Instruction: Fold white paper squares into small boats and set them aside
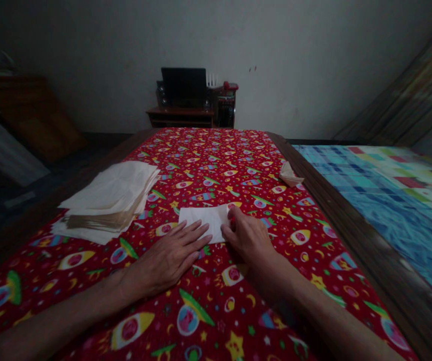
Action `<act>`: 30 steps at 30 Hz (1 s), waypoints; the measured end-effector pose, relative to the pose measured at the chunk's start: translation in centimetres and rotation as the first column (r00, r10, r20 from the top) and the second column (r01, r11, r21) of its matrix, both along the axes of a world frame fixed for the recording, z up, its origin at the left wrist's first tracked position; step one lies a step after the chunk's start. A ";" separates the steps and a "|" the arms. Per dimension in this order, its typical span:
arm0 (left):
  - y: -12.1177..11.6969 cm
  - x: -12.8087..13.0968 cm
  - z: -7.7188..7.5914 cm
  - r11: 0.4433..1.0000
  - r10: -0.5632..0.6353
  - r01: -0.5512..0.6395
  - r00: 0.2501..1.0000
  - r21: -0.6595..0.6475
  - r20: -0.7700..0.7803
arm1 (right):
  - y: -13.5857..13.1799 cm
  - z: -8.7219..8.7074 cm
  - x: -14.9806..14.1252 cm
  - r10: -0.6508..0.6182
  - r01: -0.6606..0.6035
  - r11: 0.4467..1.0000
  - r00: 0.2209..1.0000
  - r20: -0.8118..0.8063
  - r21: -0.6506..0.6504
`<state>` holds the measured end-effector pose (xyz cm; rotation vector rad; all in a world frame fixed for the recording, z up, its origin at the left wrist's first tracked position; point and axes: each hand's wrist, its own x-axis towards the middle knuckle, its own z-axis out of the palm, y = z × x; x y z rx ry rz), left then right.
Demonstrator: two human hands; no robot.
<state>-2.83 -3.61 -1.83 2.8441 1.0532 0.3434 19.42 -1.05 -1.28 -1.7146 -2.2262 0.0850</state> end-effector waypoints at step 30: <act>-0.5 -4.1 0.0 0.999 0.001 0.002 0.998 0.038 -0.060 | -5.1 -0.3 1.9 0.471 -0.471 0.881 0.866 0.170 -0.044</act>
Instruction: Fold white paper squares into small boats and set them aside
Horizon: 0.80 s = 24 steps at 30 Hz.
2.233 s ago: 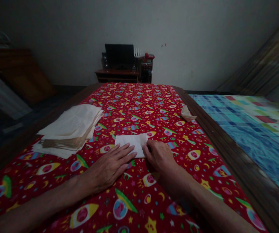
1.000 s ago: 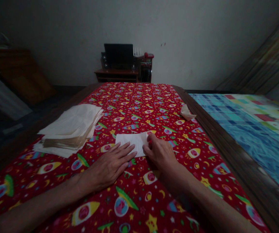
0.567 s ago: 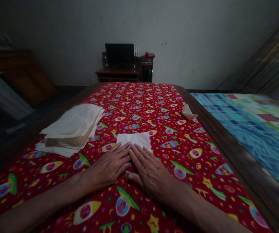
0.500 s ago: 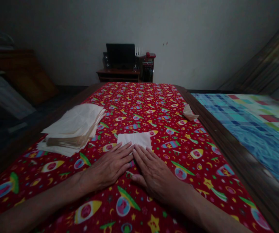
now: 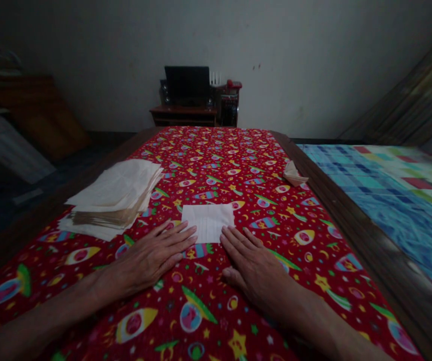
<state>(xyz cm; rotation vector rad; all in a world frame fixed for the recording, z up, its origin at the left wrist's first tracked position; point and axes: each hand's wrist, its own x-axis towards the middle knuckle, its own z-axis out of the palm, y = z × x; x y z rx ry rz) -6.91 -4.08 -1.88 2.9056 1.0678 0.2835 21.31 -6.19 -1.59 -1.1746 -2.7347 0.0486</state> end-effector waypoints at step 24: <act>0.9 -1.3 -0.1 0.983 0.074 -0.122 0.945 0.134 0.319 | 2.0 3.1 -6.4 0.015 -0.094 0.971 0.942 0.335 0.221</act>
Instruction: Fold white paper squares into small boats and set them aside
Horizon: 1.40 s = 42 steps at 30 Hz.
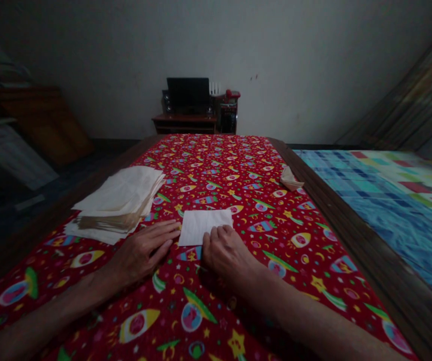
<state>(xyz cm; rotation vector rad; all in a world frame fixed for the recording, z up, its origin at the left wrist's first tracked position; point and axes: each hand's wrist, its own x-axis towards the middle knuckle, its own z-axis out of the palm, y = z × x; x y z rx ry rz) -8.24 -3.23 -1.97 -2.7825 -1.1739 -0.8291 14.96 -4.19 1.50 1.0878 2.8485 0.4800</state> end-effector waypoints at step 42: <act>0.6 3.4 -1.3 0.977 -0.202 0.208 0.972 -0.036 0.123 | 1.5 -1.9 6.0 -0.286 -0.003 0.918 0.687 -0.668 -0.396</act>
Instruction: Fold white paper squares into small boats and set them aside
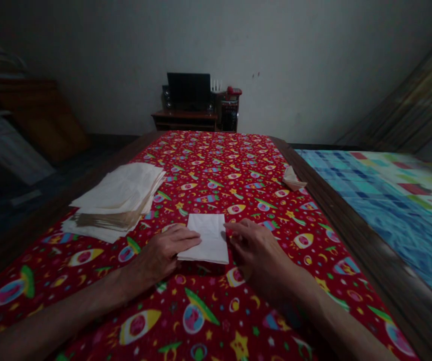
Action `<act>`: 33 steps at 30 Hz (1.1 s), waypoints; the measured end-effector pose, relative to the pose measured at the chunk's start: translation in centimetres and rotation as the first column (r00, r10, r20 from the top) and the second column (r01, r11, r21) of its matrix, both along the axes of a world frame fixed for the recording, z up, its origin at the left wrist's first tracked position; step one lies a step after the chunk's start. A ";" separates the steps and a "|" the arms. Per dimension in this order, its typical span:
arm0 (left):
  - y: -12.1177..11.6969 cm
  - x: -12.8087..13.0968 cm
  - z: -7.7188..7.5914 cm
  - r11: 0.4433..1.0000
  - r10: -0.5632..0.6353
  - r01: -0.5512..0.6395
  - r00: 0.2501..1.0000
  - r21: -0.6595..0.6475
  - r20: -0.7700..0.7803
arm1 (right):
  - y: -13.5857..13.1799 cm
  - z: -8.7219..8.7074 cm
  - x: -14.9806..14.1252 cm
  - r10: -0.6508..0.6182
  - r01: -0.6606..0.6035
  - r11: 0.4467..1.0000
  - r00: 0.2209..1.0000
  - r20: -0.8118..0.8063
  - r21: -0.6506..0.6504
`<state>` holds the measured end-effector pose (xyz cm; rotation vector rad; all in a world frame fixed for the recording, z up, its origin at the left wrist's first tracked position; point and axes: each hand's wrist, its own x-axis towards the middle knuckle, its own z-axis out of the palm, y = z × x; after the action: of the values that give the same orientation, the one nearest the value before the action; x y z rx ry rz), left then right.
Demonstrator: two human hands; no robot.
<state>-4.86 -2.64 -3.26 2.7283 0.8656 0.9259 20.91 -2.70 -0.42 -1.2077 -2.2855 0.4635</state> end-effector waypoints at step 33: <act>1.3 0.8 1.7 0.838 0.502 -0.543 0.804 -0.050 -0.318 | 0.5 -2.2 -2.2 -0.291 0.268 0.953 0.938 0.187 0.138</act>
<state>-4.10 -1.30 -1.59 2.5740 1.7375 0.4889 18.74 -2.23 -2.66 -1.5560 -2.2202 0.1089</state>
